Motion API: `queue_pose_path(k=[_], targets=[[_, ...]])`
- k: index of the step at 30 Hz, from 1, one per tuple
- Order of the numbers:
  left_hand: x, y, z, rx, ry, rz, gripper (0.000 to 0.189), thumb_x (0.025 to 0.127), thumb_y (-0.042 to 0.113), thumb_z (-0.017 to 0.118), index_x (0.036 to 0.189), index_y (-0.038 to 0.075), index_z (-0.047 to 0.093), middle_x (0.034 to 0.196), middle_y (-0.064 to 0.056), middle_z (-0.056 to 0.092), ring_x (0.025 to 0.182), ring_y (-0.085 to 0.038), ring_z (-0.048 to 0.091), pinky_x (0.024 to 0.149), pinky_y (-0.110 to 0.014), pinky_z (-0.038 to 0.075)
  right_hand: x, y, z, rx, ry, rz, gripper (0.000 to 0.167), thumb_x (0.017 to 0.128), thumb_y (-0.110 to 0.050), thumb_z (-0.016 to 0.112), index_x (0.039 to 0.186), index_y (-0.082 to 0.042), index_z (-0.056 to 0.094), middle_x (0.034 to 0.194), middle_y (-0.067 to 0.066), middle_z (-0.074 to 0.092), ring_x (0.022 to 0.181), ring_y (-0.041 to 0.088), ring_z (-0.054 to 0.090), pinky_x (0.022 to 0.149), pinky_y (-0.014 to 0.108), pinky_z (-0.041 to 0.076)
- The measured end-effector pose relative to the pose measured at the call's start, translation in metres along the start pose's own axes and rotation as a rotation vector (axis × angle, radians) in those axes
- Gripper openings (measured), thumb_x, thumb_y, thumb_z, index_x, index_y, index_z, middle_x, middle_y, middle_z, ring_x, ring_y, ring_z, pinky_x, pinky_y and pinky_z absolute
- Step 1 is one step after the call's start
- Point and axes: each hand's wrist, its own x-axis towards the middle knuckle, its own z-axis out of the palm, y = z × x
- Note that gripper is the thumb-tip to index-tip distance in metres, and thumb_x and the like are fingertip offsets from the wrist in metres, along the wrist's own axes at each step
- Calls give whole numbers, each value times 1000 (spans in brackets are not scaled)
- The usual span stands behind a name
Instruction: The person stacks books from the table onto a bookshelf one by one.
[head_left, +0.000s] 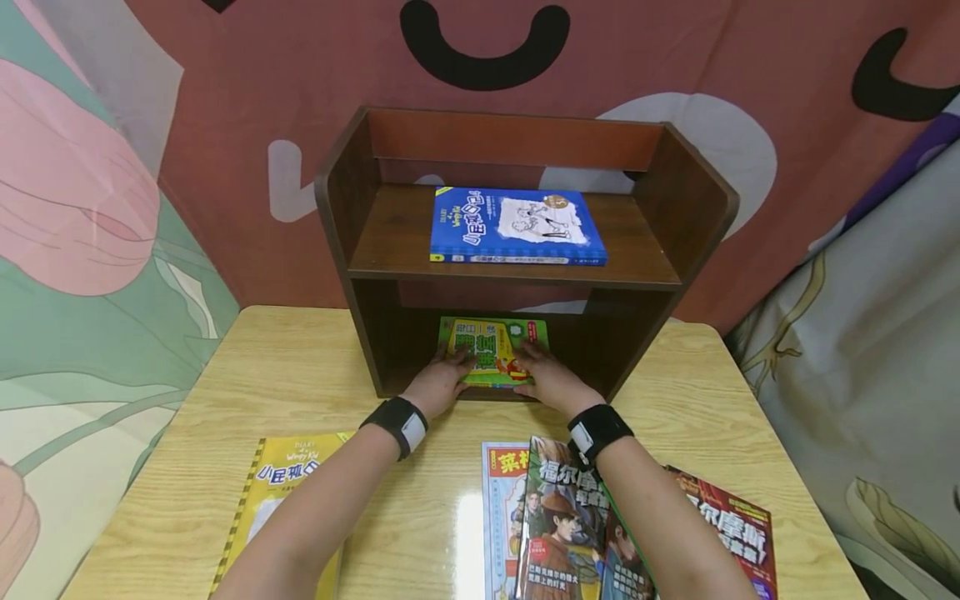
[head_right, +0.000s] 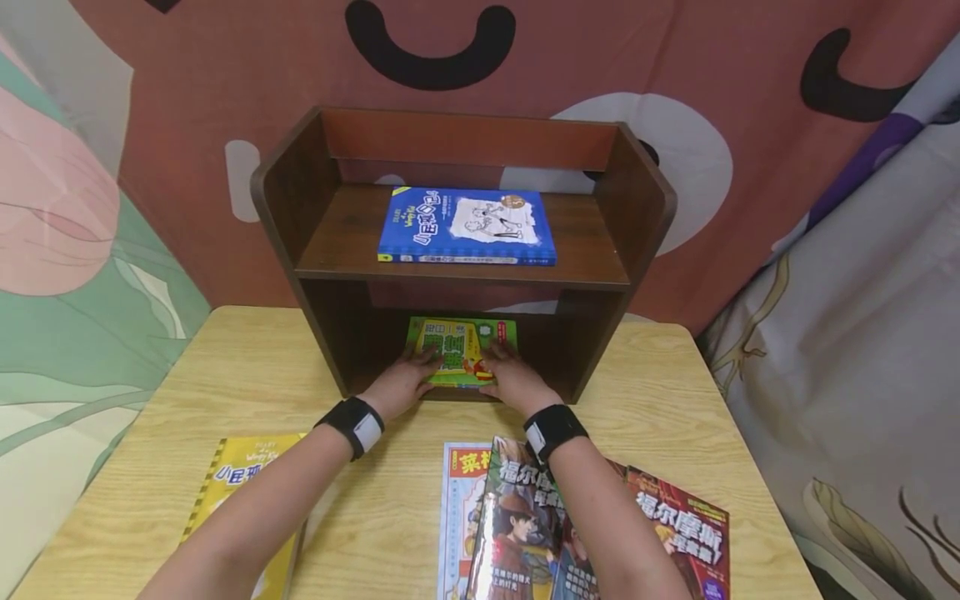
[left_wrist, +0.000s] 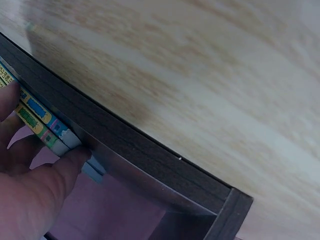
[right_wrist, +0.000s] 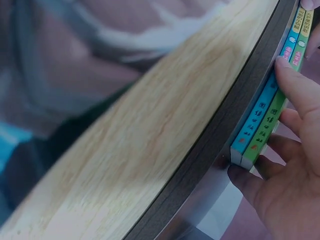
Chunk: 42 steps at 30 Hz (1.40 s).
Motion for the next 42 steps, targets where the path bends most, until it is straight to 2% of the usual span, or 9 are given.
queue_pose_path(k=[8,14,21,24,27,33,37,42], targets=[[-2,2,-3,-2,0,14,54,95,21,56,146,18,38,155,-9,27,141,-43,18,113,-48,27,-1,-1,2,-37,23,-28,66,91,-27,61,147,-5,32,157,18,17,144,39,13,111,48,31],[-2,5,-2,33,-2,5,54,96,20,55,146,15,36,155,-11,25,141,-43,19,113,-48,28,-2,-3,6,-21,17,7,66,93,-27,59,147,-4,30,158,18,13,145,39,9,112,50,28],[-4,3,9,88,5,-40,57,98,35,50,149,23,30,158,-6,19,144,-39,12,109,-59,29,-5,-15,11,-125,54,99,68,93,-32,60,148,-4,30,156,20,18,143,41,15,106,57,34],[-7,3,7,90,13,-40,58,98,39,48,150,23,28,158,-8,17,145,-37,11,110,-59,26,-8,-22,10,-166,67,127,74,90,-36,63,148,-6,29,156,19,19,143,39,17,106,58,33],[-14,7,1,93,32,-31,60,97,40,49,150,21,28,158,-10,18,145,-37,12,110,-60,26,-12,-31,6,-190,91,104,78,87,-38,67,147,-5,31,155,20,21,142,40,20,108,57,31],[-39,20,-8,126,58,24,62,96,40,52,149,17,30,157,-13,18,144,-40,13,109,-60,26,-23,-58,7,-186,38,37,78,87,-40,66,148,-7,30,155,20,20,141,40,21,109,57,31],[-65,28,-12,108,43,50,64,96,40,51,150,18,26,159,-11,15,145,-39,8,111,-61,21,-31,-80,7,-195,-25,-16,80,89,-45,61,150,-7,25,157,18,16,144,38,16,111,55,27],[-99,30,-16,72,32,59,66,96,42,49,151,16,24,159,-9,14,145,-37,5,111,-62,19,-43,-108,4,-168,-55,-94,81,91,-50,56,150,-7,23,157,17,15,144,37,14,113,54,24]])
